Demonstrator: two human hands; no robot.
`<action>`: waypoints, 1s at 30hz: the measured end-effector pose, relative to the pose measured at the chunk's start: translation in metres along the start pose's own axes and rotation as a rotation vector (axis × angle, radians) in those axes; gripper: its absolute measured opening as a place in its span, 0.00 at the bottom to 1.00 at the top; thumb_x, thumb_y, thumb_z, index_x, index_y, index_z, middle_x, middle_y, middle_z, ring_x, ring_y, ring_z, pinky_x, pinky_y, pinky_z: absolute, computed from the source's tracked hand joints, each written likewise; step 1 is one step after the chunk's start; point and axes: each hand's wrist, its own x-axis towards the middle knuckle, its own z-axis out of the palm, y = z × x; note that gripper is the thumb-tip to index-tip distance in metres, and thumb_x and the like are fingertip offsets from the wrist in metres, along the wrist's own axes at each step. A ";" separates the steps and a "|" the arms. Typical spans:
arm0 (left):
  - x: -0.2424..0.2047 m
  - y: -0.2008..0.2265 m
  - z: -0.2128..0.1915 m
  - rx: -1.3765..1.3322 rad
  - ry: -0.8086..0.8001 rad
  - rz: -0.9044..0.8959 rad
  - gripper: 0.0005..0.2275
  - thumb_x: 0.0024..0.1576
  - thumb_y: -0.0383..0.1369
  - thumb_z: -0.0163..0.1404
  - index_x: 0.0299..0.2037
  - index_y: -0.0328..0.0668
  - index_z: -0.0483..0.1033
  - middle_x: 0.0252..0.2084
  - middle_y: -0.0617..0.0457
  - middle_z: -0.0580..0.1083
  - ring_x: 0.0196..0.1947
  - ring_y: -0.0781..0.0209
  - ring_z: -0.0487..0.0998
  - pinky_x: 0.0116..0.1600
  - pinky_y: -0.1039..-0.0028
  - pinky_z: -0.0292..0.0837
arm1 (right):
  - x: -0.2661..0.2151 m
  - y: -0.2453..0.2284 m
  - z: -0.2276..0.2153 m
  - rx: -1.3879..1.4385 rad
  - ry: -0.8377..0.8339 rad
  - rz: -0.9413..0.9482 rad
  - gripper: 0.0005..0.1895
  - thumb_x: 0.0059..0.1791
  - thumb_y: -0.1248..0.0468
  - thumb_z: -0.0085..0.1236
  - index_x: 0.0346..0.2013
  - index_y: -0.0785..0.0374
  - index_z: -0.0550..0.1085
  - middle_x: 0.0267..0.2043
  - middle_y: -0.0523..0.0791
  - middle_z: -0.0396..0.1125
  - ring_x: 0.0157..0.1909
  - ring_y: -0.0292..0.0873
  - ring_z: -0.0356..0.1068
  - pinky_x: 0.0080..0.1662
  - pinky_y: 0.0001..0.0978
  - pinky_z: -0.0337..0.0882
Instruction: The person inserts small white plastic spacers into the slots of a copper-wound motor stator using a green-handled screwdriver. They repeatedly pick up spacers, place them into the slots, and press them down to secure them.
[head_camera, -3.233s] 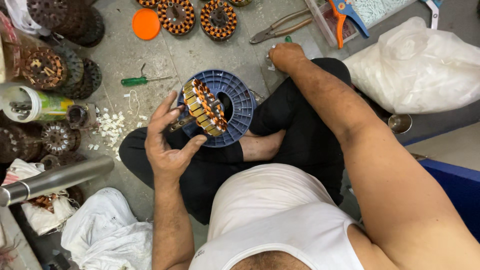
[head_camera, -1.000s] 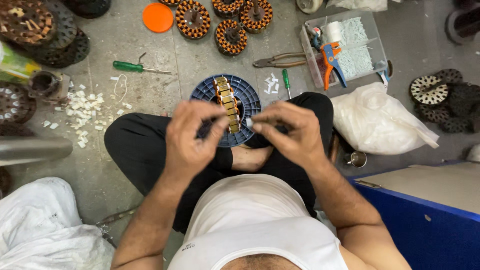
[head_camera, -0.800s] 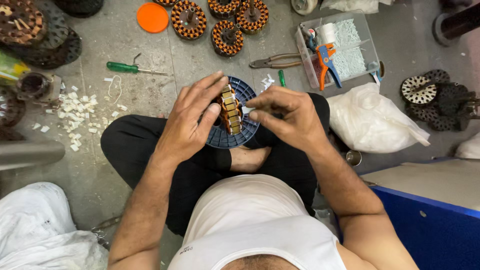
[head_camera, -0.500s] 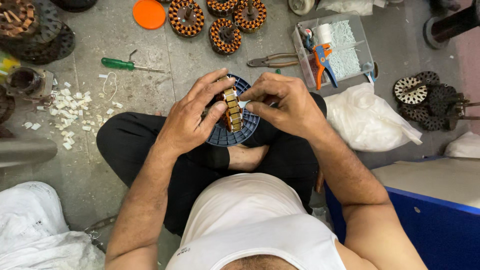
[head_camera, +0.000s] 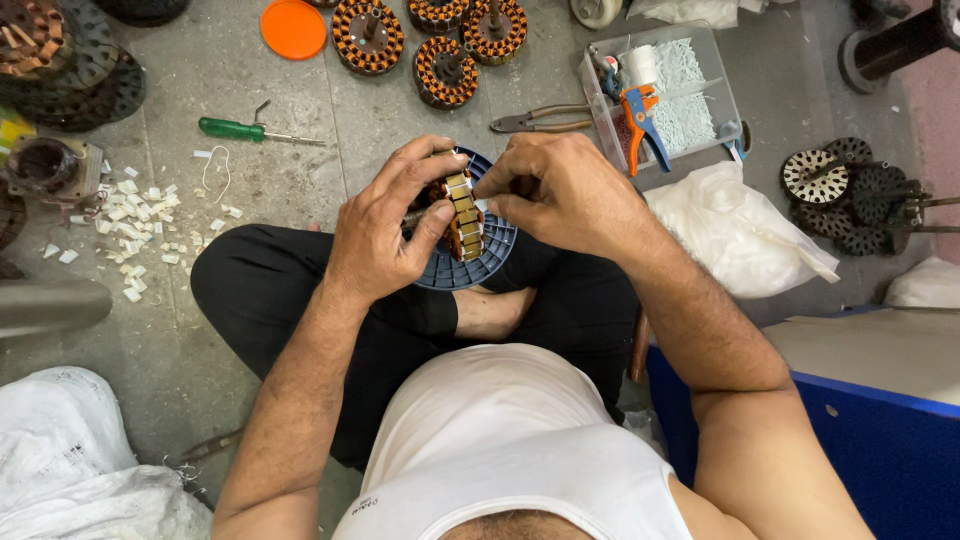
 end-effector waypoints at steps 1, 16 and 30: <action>0.000 0.000 0.000 0.001 0.000 0.001 0.16 0.65 0.37 0.52 0.63 0.51 0.72 0.67 0.52 0.71 0.63 0.48 0.78 0.60 0.63 0.79 | 0.000 0.000 -0.001 -0.009 -0.002 0.002 0.09 0.43 0.67 0.68 0.38 0.62 0.82 0.34 0.47 0.73 0.36 0.45 0.75 0.40 0.37 0.74; 0.000 0.000 -0.001 -0.041 0.005 -0.012 0.16 0.65 0.39 0.53 0.62 0.51 0.72 0.67 0.51 0.71 0.64 0.49 0.77 0.62 0.64 0.78 | 0.012 -0.002 -0.004 -0.020 -0.077 0.048 0.10 0.41 0.68 0.66 0.36 0.62 0.82 0.33 0.48 0.76 0.34 0.46 0.78 0.40 0.38 0.76; 0.001 0.002 -0.003 -0.095 -0.015 -0.048 0.16 0.64 0.37 0.54 0.62 0.50 0.73 0.67 0.49 0.71 0.66 0.49 0.76 0.64 0.64 0.75 | 0.010 -0.003 0.000 -0.006 -0.053 0.109 0.09 0.40 0.68 0.66 0.35 0.63 0.83 0.32 0.49 0.77 0.33 0.46 0.78 0.39 0.37 0.76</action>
